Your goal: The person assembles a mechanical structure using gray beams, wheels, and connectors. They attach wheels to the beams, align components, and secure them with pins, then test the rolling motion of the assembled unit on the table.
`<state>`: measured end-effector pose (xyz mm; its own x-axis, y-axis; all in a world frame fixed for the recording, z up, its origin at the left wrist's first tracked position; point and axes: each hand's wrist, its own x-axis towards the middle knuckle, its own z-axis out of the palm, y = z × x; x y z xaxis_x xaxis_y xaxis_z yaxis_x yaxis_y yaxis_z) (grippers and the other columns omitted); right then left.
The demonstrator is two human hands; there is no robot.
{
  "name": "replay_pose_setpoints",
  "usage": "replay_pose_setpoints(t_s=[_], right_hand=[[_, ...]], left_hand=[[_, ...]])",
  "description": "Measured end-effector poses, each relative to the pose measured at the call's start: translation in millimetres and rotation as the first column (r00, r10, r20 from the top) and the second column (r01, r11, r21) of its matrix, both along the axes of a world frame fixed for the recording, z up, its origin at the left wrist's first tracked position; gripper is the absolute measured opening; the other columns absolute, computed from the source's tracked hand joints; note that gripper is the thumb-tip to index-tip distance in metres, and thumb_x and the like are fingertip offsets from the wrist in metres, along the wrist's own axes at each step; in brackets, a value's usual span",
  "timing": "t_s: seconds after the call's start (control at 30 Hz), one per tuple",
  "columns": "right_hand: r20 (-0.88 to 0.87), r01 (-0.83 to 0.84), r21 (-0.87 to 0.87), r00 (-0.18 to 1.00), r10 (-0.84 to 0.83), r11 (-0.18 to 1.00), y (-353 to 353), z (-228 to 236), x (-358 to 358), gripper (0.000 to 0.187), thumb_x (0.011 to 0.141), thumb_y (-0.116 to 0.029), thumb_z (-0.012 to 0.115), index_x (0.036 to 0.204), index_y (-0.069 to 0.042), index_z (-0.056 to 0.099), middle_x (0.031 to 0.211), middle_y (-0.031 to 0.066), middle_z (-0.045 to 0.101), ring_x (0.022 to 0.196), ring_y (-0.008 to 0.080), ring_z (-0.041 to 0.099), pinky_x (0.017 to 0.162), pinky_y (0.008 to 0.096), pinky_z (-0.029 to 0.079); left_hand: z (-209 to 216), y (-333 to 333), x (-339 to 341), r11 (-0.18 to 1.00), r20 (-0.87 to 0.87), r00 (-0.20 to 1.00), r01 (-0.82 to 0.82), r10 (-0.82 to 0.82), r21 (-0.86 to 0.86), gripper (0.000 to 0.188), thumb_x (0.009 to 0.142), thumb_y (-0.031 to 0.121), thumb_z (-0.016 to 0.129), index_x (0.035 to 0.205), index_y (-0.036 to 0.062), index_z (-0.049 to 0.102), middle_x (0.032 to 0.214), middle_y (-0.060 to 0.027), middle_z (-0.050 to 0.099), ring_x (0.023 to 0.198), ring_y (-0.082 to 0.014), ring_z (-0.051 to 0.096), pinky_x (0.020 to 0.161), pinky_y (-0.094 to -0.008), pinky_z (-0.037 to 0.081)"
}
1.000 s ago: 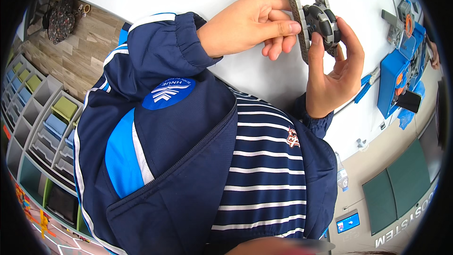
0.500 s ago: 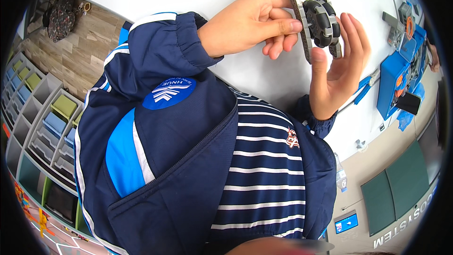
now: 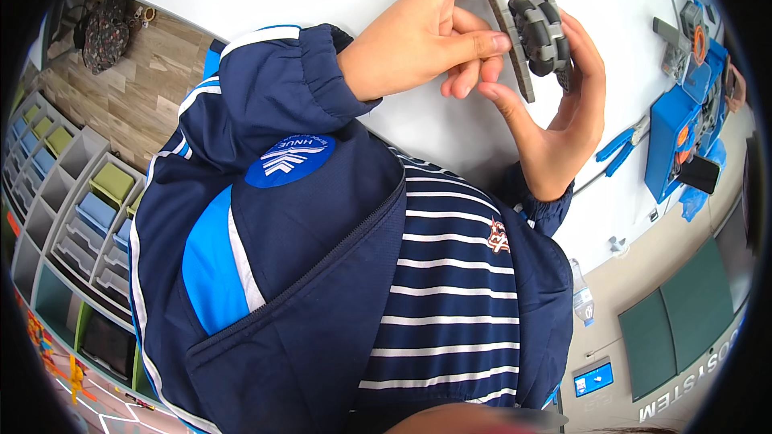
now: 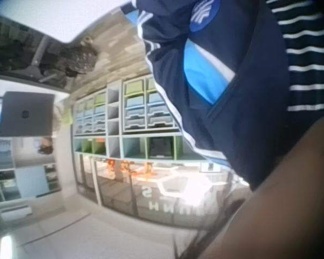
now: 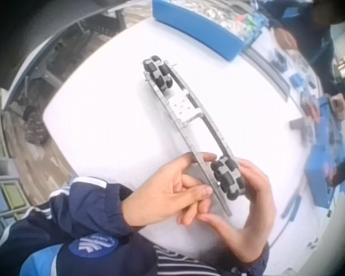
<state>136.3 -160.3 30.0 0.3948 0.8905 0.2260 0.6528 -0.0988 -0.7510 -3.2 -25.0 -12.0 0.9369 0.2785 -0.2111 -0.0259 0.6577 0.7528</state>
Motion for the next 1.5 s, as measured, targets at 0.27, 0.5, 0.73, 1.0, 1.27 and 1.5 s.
replay_pose_setpoints(t_s=[0.27, 0.5, 0.73, 1.0, 1.27, 1.5], right_hand=[[-0.029, 0.015, 0.029, 0.999, -0.014, 0.999, 0.6, -2.1, -0.1, 0.086, 0.063, -0.018, 0.097, 0.135, -0.002, 0.053, 0.135, 0.0179, 0.06, 0.118, 0.0288, 0.064, 0.095, 0.0371, 0.054], [0.096, 0.008, -0.003, 0.995, -0.007, 1.0, -1.7, 3.1, -4.6, 0.103, 0.06, -0.024, 0.1, 0.143, -0.001, 0.044, 0.138, 0.0173, 0.054, 0.123, 0.0277, 0.06, 0.106, 0.0378, 0.047], [0.2, 0.104, 0.003, 0.974, -0.103, 0.995, 2.1, -5.6, -6.9, 0.102, 0.055, -0.019, 0.099, 0.139, 0.001, 0.046, 0.132, 0.0188, 0.056, 0.116, 0.0337, 0.06, 0.096, 0.0399, 0.051], [0.205, 0.084, 0.014, 0.975, -0.085, 0.996, 1.8, -4.4, -4.9, 0.092, 0.058, -0.013, 0.096, 0.136, 0.001, 0.049, 0.128, 0.0183, 0.058, 0.115, 0.0335, 0.061, 0.095, 0.0396, 0.052], [0.204, 0.083, 0.057, 0.974, -0.093, 0.995, 1.8, -7.7, -7.7, 0.086, 0.063, -0.011, 0.091, 0.138, -0.002, 0.05, 0.132, 0.0165, 0.06, 0.117, 0.0277, 0.062, 0.101, 0.0369, 0.049], [0.185, 0.053, 0.048, 0.981, -0.061, 0.997, 0.8, -5.1, -1.1, 0.082, 0.063, -0.009, 0.092, 0.135, -0.001, 0.053, 0.13, 0.0169, 0.062, 0.118, 0.0282, 0.062, 0.099, 0.0369, 0.05]], left_hand=[[2.2, -3.6, 1.8, 0.999, -0.005, 1.0, -0.023, 0.023, -0.047, 0.05, 0.101, 0.009, 0.061, 0.144, 0.0035, 0.037, 0.074, -0.0126, 0.065, 0.051, -0.013, 0.06, 0.047, -0.0276, 0.05], [1.5, -15.0, 8.6, 0.993, -0.028, 0.993, -0.113, 0.112, -0.023, 0.05, 0.1, 0.008, 0.062, 0.144, 0.0036, 0.037, 0.077, -0.0133, 0.069, 0.056, -0.0127, 0.063, 0.051, -0.0264, 0.051], [5.2, -19.0, 12.0, 0.99, -0.02, 0.993, -0.112, 0.114, 0.091, 0.047, 0.101, 0.009, 0.062, 0.139, -0.0027, 0.038, 0.083, -0.0166, 0.074, 0.073, -0.018, 0.072, 0.066, -0.0275, 0.056], [5.8, -17.9, 12.4, 0.993, -0.028, 0.995, -0.092, 0.095, 0.075, 0.047, 0.101, 0.009, 0.062, 0.139, -0.0036, 0.038, 0.084, -0.0179, 0.074, 0.075, -0.0202, 0.073, 0.07, -0.029, 0.058], [5.3, -15.6, 10.2, 0.995, -0.022, 0.998, -0.05, 0.052, 0.092, 0.05, 0.102, 0.009, 0.06, 0.145, -0.001, 0.035, 0.088, -0.0195, 0.074, 0.08, -0.0203, 0.072, 0.074, -0.0297, 0.057], [3.7, -15.3, 8.7, 0.999, 0.04, 0.999, -0.032, 0.033, -0.008, 0.053, 0.102, 0.011, 0.061, 0.147, 0.0004, 0.036, 0.1, -0.0194, 0.073, 0.09, -0.0209, 0.071, 0.082, -0.0311, 0.056]])
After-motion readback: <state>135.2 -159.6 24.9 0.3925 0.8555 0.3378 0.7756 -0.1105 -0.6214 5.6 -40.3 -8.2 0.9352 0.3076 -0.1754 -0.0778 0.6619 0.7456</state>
